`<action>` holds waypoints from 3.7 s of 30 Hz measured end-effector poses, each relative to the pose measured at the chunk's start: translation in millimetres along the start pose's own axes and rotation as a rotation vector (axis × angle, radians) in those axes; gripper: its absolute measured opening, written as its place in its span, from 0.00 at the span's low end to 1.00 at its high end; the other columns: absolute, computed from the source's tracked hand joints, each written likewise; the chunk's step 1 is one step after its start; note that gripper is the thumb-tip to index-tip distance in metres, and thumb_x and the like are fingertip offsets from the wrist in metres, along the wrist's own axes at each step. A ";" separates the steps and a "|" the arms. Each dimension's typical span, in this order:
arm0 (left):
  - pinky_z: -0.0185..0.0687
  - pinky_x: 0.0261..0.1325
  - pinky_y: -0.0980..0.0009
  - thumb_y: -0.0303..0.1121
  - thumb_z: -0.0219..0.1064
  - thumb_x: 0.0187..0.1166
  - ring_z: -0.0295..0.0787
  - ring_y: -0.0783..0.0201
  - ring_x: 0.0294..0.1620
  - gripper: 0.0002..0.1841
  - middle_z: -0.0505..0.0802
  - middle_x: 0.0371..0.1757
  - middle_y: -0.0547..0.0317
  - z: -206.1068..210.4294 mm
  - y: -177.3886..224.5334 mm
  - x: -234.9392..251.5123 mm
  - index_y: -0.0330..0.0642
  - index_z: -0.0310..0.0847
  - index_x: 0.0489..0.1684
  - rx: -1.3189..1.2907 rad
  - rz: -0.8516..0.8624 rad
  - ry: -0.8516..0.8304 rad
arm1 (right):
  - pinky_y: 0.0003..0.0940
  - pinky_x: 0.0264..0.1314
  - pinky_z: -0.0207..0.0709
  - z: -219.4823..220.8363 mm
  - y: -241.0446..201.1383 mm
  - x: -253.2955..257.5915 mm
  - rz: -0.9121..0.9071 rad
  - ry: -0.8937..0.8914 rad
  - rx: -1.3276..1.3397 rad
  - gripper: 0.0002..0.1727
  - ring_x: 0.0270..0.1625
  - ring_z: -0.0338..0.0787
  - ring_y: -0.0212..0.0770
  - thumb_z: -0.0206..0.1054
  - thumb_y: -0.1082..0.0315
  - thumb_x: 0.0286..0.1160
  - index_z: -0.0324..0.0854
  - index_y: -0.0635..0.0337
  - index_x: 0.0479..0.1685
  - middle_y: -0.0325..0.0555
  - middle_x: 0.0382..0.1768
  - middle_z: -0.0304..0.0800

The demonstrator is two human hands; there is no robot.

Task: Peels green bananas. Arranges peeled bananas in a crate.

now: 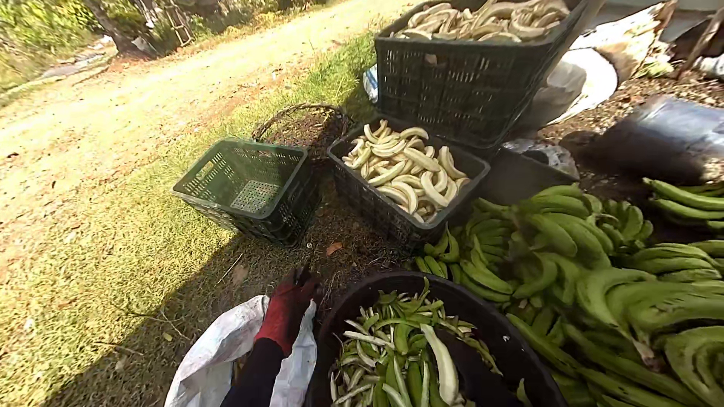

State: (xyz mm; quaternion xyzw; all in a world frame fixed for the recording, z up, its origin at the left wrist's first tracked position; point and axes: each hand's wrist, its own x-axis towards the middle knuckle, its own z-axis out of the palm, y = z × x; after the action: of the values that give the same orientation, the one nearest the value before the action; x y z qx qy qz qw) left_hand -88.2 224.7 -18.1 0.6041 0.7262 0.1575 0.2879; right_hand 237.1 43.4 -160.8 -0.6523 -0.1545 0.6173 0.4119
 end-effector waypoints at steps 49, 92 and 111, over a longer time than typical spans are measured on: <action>0.77 0.68 0.35 0.53 0.68 0.79 0.89 0.44 0.66 0.24 0.93 0.62 0.48 -72.9 25.0 323.2 0.50 0.85 0.67 0.498 -0.168 -0.201 | 0.74 0.84 0.51 271.3 -488.4 359.5 -0.418 0.219 -1.517 0.36 0.86 0.62 0.72 0.57 0.45 0.82 0.66 0.52 0.87 0.71 0.76 0.73; 0.76 0.65 0.31 0.50 0.73 0.75 0.90 0.39 0.63 0.23 0.94 0.57 0.43 -73.4 27.8 323.3 0.48 0.86 0.64 0.526 -0.204 -0.166 | 0.64 0.89 0.53 234.2 -485.9 409.7 -0.713 0.171 -1.161 0.52 0.92 0.52 0.66 0.54 0.29 0.77 0.52 0.60 0.93 0.62 0.90 0.57; 0.75 0.61 0.27 0.50 0.75 0.72 0.89 0.34 0.58 0.24 0.93 0.52 0.37 -73.9 19.2 321.1 0.44 0.86 0.60 0.515 -0.160 -0.102 | 0.80 0.83 0.43 182.6 -514.2 415.8 -0.575 0.361 -1.377 0.34 0.91 0.52 0.70 0.46 0.34 0.81 0.79 0.36 0.78 0.42 0.87 0.69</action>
State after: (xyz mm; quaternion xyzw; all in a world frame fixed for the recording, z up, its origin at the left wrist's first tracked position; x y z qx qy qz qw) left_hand -151.5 548.6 -22.2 0.6053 0.7722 -0.0861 0.1727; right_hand 303.7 717.2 -49.9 -0.7865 -0.5980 0.1342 0.0758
